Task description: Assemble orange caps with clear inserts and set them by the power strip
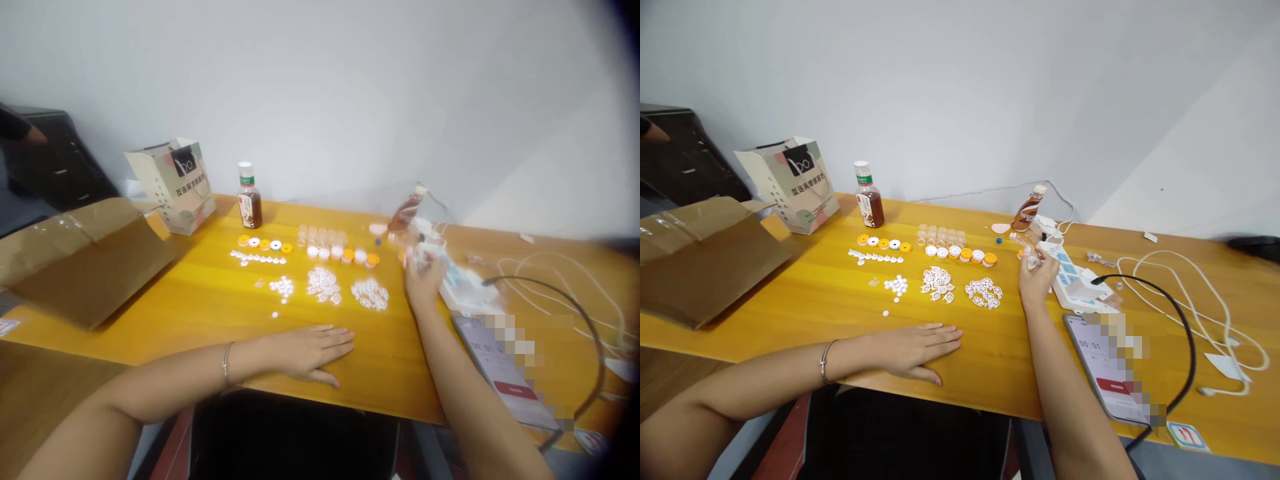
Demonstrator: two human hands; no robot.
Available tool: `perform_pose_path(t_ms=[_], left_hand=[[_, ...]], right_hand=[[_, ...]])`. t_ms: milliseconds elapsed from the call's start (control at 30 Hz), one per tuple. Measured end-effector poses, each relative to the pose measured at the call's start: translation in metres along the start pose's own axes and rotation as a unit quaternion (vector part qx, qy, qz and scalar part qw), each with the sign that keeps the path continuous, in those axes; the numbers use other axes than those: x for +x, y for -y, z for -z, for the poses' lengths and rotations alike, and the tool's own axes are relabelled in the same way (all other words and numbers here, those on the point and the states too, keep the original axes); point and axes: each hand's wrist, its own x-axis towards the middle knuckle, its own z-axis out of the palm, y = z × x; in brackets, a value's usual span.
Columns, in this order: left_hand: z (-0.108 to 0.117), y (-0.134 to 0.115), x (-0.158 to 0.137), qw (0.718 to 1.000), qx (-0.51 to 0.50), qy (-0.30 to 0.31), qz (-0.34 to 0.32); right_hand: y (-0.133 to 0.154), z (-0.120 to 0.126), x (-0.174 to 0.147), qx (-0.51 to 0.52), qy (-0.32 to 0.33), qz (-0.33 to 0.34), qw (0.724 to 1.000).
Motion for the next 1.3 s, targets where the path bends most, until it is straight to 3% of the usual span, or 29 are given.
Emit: perform_pose_path(t_ms=[133,267,367,467,600,667,933,1067,1167,1300], left_hand=[[0.003,-0.007,-0.008,1.0,0.019,0.009,0.01],[0.006,-0.009,-0.022,1.0,0.005,0.02,0.021],[0.01,-0.007,-0.033,1.0,-0.013,-0.008,0.014],[0.02,-0.002,-0.047,0.996,-0.025,-0.063,0.062],[0.032,0.01,-0.071,0.957,-0.039,-0.152,0.245],[0.033,0.018,-0.079,0.938,-0.055,-0.172,0.296],[0.028,0.051,-0.073,0.942,-0.089,-0.179,0.271],[0.037,0.064,-0.077,0.942,-0.088,-0.2,0.257],[0.052,0.081,-0.093,0.915,-0.067,-0.241,0.316],[0.064,0.114,-0.116,0.855,0.011,-0.31,0.416]], right_hand=[[0.034,0.001,-0.021,0.041,0.022,0.058,0.997],[0.068,0.013,-0.065,0.087,0.15,0.123,0.977],[0.089,0.028,-0.099,0.146,0.35,0.208,0.902],[0.104,0.038,-0.119,0.125,0.445,0.253,0.85],[0.113,0.037,-0.121,0.127,0.481,0.253,0.83],[0.115,0.034,-0.118,0.136,0.486,0.242,0.829],[0.127,0.012,-0.113,0.146,0.502,0.234,0.82],[0.13,0.004,-0.112,0.149,0.502,0.234,0.82],[0.129,0.004,-0.111,0.147,0.501,0.234,0.82],[0.129,0.006,-0.111,0.145,0.502,0.247,0.816]])
